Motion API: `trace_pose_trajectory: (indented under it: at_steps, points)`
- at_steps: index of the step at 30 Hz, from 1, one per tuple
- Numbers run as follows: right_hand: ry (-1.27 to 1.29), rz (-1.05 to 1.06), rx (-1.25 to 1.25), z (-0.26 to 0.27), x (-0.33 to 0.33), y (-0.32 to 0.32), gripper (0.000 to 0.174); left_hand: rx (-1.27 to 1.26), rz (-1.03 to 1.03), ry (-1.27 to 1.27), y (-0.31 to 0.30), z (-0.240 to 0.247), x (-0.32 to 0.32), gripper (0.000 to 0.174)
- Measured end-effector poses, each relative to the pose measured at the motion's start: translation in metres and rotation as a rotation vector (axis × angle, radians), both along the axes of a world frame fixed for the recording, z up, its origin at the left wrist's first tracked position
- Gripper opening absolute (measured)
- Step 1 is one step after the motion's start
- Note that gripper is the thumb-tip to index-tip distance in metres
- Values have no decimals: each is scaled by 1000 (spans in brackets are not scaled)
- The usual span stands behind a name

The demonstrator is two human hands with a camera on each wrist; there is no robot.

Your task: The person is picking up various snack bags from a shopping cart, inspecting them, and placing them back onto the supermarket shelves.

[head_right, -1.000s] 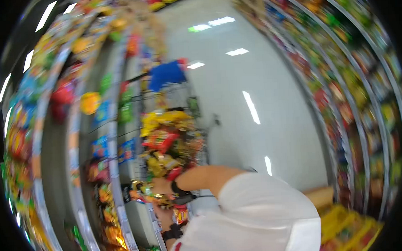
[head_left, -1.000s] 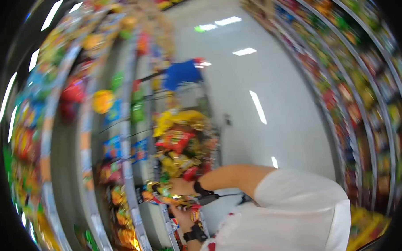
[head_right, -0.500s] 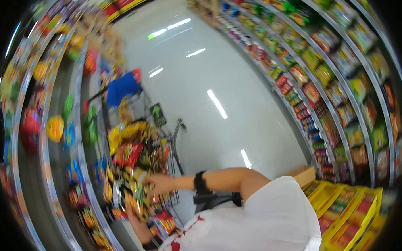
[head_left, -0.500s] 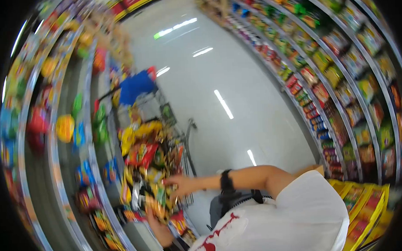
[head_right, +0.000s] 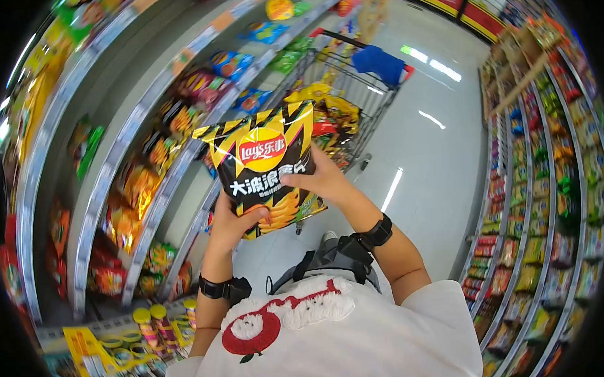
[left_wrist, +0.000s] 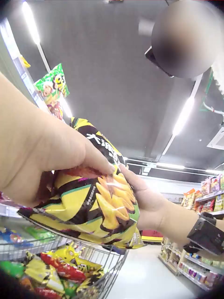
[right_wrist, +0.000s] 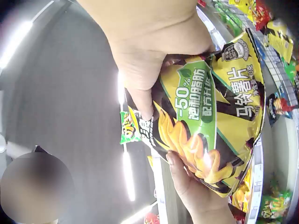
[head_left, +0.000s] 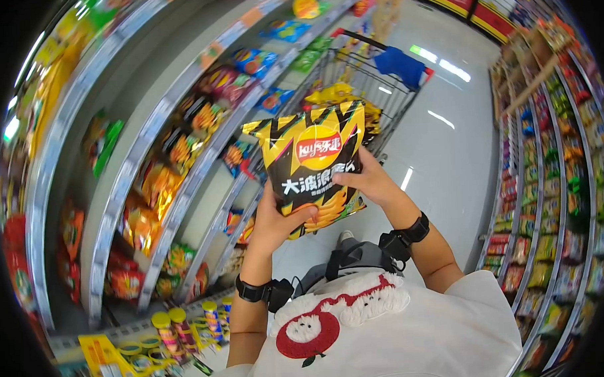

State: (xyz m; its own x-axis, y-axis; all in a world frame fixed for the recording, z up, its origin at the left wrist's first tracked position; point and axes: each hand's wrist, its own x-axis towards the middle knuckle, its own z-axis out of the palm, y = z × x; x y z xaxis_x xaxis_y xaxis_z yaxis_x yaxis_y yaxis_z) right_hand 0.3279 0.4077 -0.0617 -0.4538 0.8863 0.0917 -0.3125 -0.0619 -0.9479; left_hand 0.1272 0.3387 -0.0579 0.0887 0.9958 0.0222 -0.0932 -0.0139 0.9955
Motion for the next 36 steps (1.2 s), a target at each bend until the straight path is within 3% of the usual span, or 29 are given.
trace_pose_trajectory:
  at_steps: [6,11,13,17,18,19,23,36]
  points:
    - [41,56,64,27,-65,-40,63,18,192,-57,-61,10,-45,68]
    - [193,111,-136,16,-84,-64,51,136,197,-111,-96,14,-60,62]
    - [367,198,-257,11,-87,-71,45,126,104,-357,-111,14,-64,57]
    - [584,420,-550,14,-106,-97,39,478,86,260,-132,39,-62,73]
    - [732,633,-328,-13,-115,-87,42,539,96,345,-138,46,-59,75]
    - [815,750,-319,-17,-119,-94,43,596,105,427,-144,52,-56,78]
    - [878,865,-467,-17,-115,-124,43,709,181,900,-162,65,-45,83]
    - [964,888,-501,-27,-95,-172,44,653,180,1004,-182,52,-30,109]
